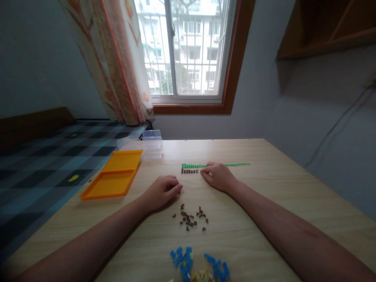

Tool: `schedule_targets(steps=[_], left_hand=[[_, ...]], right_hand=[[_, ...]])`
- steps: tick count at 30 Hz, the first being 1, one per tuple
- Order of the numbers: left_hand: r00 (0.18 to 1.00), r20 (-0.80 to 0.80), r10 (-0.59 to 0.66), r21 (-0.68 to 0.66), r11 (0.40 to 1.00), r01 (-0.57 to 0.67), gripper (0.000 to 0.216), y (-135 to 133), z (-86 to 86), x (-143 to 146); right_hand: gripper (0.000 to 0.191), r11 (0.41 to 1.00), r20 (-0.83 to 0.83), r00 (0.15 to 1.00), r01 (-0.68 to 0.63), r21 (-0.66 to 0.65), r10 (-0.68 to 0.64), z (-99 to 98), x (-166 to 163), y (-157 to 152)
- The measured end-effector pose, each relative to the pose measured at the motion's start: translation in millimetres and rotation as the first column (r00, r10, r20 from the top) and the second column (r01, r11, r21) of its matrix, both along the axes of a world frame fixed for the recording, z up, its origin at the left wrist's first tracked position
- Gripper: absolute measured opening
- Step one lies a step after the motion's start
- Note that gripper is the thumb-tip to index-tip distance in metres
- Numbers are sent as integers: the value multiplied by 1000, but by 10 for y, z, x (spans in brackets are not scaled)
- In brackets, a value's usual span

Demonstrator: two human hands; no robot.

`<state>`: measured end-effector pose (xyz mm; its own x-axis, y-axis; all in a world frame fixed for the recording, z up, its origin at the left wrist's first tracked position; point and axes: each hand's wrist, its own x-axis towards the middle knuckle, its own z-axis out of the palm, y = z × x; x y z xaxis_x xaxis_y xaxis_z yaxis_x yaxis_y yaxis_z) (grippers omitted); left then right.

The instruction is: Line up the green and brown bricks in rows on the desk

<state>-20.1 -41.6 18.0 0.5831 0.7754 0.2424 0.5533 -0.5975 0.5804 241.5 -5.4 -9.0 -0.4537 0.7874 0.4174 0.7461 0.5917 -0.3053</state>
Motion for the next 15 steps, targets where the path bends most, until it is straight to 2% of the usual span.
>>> schedule_targets(steps=[15], left_hand=[[1000, -12, -7, 1, 1000, 7, 31, 5, -12, -2]], right_hand=[[25, 1000, -6, 1000, 19, 2, -19, -19, -46, 10]])
